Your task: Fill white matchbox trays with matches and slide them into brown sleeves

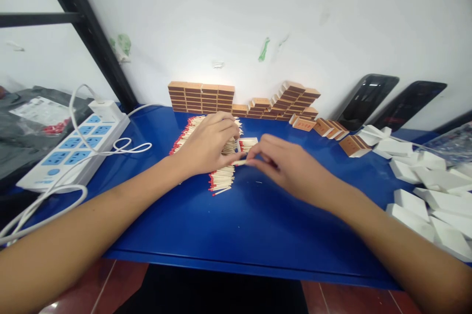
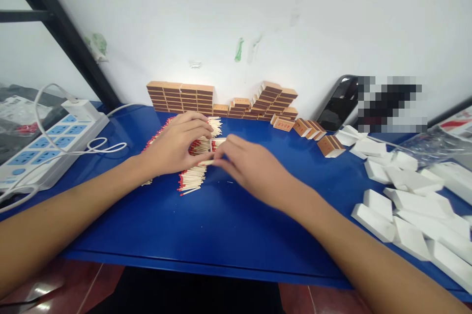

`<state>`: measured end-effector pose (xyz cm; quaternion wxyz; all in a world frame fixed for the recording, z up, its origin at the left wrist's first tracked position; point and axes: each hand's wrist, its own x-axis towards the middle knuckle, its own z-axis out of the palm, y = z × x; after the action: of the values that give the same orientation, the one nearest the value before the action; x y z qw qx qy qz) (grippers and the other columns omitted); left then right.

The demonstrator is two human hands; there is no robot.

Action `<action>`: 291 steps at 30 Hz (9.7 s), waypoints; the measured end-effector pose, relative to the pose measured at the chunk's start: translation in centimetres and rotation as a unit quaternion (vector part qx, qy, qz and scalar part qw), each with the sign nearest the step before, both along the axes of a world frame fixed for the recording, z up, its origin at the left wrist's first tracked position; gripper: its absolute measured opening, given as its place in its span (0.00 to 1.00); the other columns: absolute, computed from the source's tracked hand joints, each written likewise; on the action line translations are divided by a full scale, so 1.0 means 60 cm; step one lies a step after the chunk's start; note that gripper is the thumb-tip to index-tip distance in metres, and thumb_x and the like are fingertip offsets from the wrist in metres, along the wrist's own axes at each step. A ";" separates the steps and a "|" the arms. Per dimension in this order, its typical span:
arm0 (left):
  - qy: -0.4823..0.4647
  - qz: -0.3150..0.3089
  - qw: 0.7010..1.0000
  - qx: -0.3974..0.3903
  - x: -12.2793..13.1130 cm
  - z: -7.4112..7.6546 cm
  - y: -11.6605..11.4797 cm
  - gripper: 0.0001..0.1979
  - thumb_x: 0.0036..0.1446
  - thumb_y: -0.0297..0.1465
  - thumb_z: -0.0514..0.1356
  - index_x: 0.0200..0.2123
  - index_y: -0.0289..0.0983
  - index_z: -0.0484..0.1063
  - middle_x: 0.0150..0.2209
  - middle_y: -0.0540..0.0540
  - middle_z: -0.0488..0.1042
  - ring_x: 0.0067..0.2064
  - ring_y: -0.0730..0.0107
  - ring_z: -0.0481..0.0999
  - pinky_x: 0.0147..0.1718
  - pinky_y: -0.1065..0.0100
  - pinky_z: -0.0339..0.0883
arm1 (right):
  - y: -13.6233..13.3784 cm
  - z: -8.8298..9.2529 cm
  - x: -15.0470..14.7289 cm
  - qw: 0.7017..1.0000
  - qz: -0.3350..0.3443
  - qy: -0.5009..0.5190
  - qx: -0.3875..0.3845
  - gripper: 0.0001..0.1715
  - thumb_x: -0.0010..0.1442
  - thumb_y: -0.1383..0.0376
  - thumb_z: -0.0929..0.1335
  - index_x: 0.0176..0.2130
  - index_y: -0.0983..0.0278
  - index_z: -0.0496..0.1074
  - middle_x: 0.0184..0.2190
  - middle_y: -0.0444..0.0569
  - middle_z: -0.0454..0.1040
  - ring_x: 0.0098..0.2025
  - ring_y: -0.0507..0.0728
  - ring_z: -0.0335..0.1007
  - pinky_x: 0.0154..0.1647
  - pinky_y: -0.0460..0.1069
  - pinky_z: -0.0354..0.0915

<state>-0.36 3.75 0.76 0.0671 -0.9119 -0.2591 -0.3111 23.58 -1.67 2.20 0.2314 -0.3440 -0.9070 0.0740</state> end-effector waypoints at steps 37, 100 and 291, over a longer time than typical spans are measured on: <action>-0.026 -0.023 0.999 -0.010 0.009 0.004 -0.010 0.15 0.64 0.43 0.67 0.44 0.37 0.77 0.46 0.40 0.81 0.57 0.52 0.74 0.57 0.52 0.69 | 0.040 -0.018 0.024 0.996 -0.055 0.046 0.048 0.04 0.72 0.64 0.68 0.43 0.62 0.73 0.34 0.44 0.66 0.32 0.52 0.62 0.33 0.49 0.59; -0.010 0.004 1.000 -0.015 -0.001 -0.003 -0.001 0.15 0.65 0.43 0.65 0.45 0.36 0.76 0.47 0.40 0.81 0.57 0.50 0.73 0.57 0.50 0.68 | -0.044 -0.034 -0.050 0.992 0.069 -0.045 -0.096 0.11 0.75 0.62 0.65 0.44 0.63 0.76 0.43 0.50 0.74 0.38 0.55 0.74 0.41 0.52 0.70; -0.087 0.067 0.978 -0.179 -0.017 0.024 0.003 0.19 0.67 0.46 0.64 0.54 0.41 0.80 0.55 0.42 0.79 0.56 0.56 0.79 0.58 0.52 0.72 | 0.080 -0.025 0.077 0.957 -0.059 0.252 -0.132 0.25 0.55 0.58 0.80 0.51 0.61 0.79 0.44 0.51 0.80 0.38 0.56 0.77 0.44 0.56 0.78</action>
<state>-1.41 3.91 2.17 -0.0993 -0.8591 -0.3762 -0.3324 28.20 3.13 0.73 0.4088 -0.3947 -0.7794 0.2638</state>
